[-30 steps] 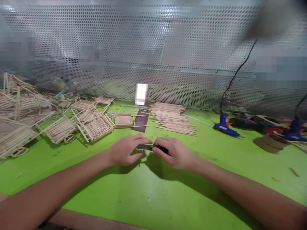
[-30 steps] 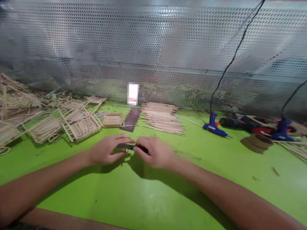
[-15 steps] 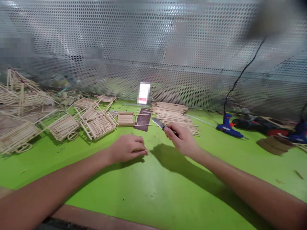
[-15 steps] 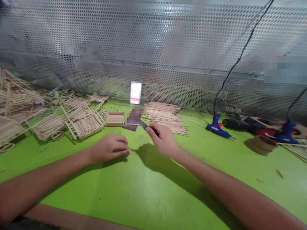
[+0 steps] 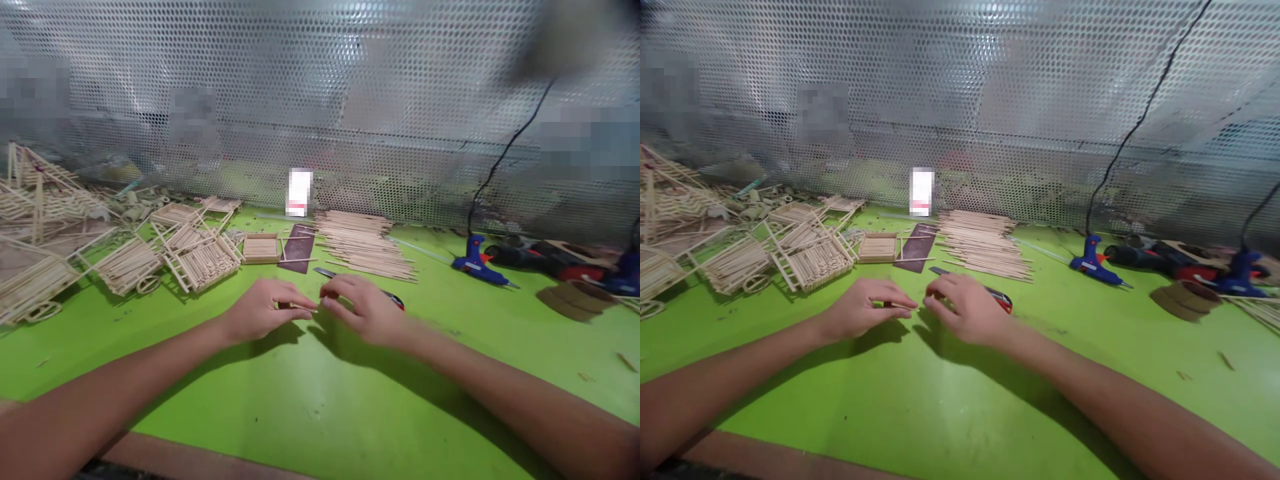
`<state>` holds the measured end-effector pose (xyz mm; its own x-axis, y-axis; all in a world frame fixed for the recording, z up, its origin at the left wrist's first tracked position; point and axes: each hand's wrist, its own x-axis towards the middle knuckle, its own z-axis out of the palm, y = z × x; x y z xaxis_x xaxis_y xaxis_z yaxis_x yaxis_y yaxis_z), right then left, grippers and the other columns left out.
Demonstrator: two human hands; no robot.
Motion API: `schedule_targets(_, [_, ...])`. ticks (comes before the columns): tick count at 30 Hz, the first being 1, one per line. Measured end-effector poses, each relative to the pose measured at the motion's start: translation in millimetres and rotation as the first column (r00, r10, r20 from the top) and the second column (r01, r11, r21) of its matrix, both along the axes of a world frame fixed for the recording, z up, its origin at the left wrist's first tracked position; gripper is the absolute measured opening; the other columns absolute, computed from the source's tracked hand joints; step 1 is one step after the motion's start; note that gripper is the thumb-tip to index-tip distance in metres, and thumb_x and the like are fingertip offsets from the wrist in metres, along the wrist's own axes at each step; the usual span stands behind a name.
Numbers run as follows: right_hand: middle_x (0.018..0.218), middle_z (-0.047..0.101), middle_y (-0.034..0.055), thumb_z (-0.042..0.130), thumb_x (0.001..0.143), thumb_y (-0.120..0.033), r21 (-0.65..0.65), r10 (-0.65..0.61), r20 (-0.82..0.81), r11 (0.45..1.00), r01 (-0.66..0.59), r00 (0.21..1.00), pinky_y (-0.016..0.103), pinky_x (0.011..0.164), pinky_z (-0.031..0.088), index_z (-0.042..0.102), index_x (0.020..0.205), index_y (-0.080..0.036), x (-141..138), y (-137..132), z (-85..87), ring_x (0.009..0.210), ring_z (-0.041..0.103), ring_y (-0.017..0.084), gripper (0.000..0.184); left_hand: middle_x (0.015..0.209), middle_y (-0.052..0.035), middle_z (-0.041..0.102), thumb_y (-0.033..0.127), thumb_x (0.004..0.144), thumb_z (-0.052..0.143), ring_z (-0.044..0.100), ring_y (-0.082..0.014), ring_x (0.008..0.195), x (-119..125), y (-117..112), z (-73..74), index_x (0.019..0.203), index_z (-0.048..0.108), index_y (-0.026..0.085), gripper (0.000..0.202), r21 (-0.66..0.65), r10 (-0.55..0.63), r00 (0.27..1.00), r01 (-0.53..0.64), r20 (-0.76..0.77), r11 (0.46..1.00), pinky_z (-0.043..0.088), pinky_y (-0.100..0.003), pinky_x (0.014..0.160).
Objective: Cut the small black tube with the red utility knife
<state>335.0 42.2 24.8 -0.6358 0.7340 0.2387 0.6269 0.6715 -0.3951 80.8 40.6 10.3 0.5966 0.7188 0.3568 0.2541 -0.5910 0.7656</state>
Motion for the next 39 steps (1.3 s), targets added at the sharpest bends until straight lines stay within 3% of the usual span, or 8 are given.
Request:
schedule_targets(3, [0.099, 0.072, 0.0062, 0.046, 0.109, -0.051, -0.274, 0.045, -0.137, 0.958, -0.082, 0.99, 0.036, 0.076, 0.051, 0.068, 0.107, -0.02, -12, -17, 1.1, 0.086, 0.064, 0.021, 0.038, 0.089, -0.0033, 0.079, 0.039, 0.099, 0.071, 0.069, -0.0138, 0.075, 1, -2, -3.2, 0.107, 0.083, 0.025, 0.02, 0.098, -0.038, 0.999, 0.037, 0.003, 0.994, 0.053, -0.025, 0.067])
schedule_targets(6, [0.088, 0.068, 0.0038, 0.046, 0.108, -0.052, -0.36, 0.0, -0.204, 0.93, -0.075, 0.979, 0.032, 0.07, 0.047, 0.066, 0.099, -0.02, -16, -22, -1.0, 0.079, 0.061, 0.019, 0.039, 0.094, -0.005, 0.077, 0.044, 0.103, 0.064, 0.068, -0.0137, 0.078, 2, -3, -5.9, 0.115, 0.081, 0.023, 0.03, 0.202, -0.044, 0.999, 0.047, -0.02, 0.978, 0.052, -0.024, 0.067])
schedule_targets(12, [0.085, 0.066, 0.0031, 0.046, 0.108, -0.045, -0.279, -0.042, -0.073, 0.96, 0.02, 0.996, 0.031, 0.067, 0.04, 0.063, 0.093, -0.02, -7, -10, -7.5, 0.075, 0.058, 0.018, 0.034, 0.1, -0.0042, 0.077, 0.037, 0.105, 0.063, 0.068, -0.0142, 0.077, -4, 2, -8.7, 0.128, 0.073, 0.021, 0.03, 0.382, 0.055, 0.985, 0.011, -0.162, 0.924, 0.052, -0.024, 0.066])
schedule_targets(19, [0.082, 0.062, 0.0042, 0.049, 0.108, -0.038, -0.07, 0.029, 0.132, 0.997, -0.02, 0.991, 0.031, 0.067, 0.037, 0.061, 0.085, -0.018, -2, -3, -15.9, 0.074, 0.054, 0.018, 0.033, 0.088, -0.0031, 0.076, 0.027, 0.105, 0.059, 0.068, -0.0134, 0.074, -28, 21, -10.9, 0.094, 0.077, 0.017, 0.024, 0.566, 0.14, 0.97, -0.002, -0.2, 0.824, 0.052, -0.023, 0.064])
schedule_targets(24, [0.083, 0.063, 0.0055, 0.048, 0.109, -0.034, -0.041, 0.069, 0.15, 0.997, -0.064, 0.986, 0.031, 0.069, 0.039, 0.062, 0.086, -0.017, -3, -3, -18.4, 0.075, 0.054, 0.018, 0.032, 0.09, -0.0052, 0.077, 0.036, 0.104, 0.062, 0.07, -0.0155, 0.074, -23, 16, -9.5, 0.098, 0.078, 0.015, 0.027, 0.396, 0.042, 0.909, 0.139, -0.414, 0.908, 0.054, -0.026, 0.063])
schedule_targets(27, [0.084, 0.063, 0.0055, 0.048, 0.109, -0.032, -0.027, 0.097, 0.175, 0.995, -0.093, 0.98, 0.031, 0.071, 0.04, 0.064, 0.088, -0.016, -3, -3, -20.4, 0.076, 0.056, 0.018, 0.03, 0.112, -0.0088, 0.078, 0.032, 0.104, 0.06, 0.073, -0.0223, 0.095, -15, 8, -8.7, 0.127, 0.074, 0.018, 0.03, 0.374, -0.018, 0.861, 0.239, -0.508, 0.896, 0.058, -0.034, 0.081])
schedule_targets(30, [0.083, 0.063, 0.005, 0.048, 0.11, -0.031, 0.001, 0.121, 0.203, 0.992, -0.124, 0.972, 0.031, 0.074, 0.04, 0.066, 0.089, -0.016, -4, -2, -21.6, 0.078, 0.056, 0.018, 0.03, 0.124, -0.0097, 0.076, 0.032, 0.105, 0.056, 0.072, -0.0262, 0.104, -12, 5, -8.8, 0.133, 0.072, 0.021, 0.033, 0.386, -0.034, 0.827, 0.298, -0.562, 0.873, 0.058, -0.04, 0.089])
schedule_targets(39, [0.081, 0.063, 0.0051, 0.047, 0.11, -0.032, 0.002, 0.157, 0.223, 0.987, -0.162, 0.962, 0.031, 0.073, 0.04, 0.065, 0.086, -0.017, -5, 4, -21.8, 0.078, 0.056, 0.019, 0.033, 0.136, -0.0057, 0.071, 0.029, 0.108, 0.049, 0.074, -0.0249, 0.115, -4, 2, -11.5, 0.132, 0.073, 0.02, 0.035, 0.263, -0.094, 0.862, 0.254, -0.499, 0.931, 0.058, -0.041, 0.102])
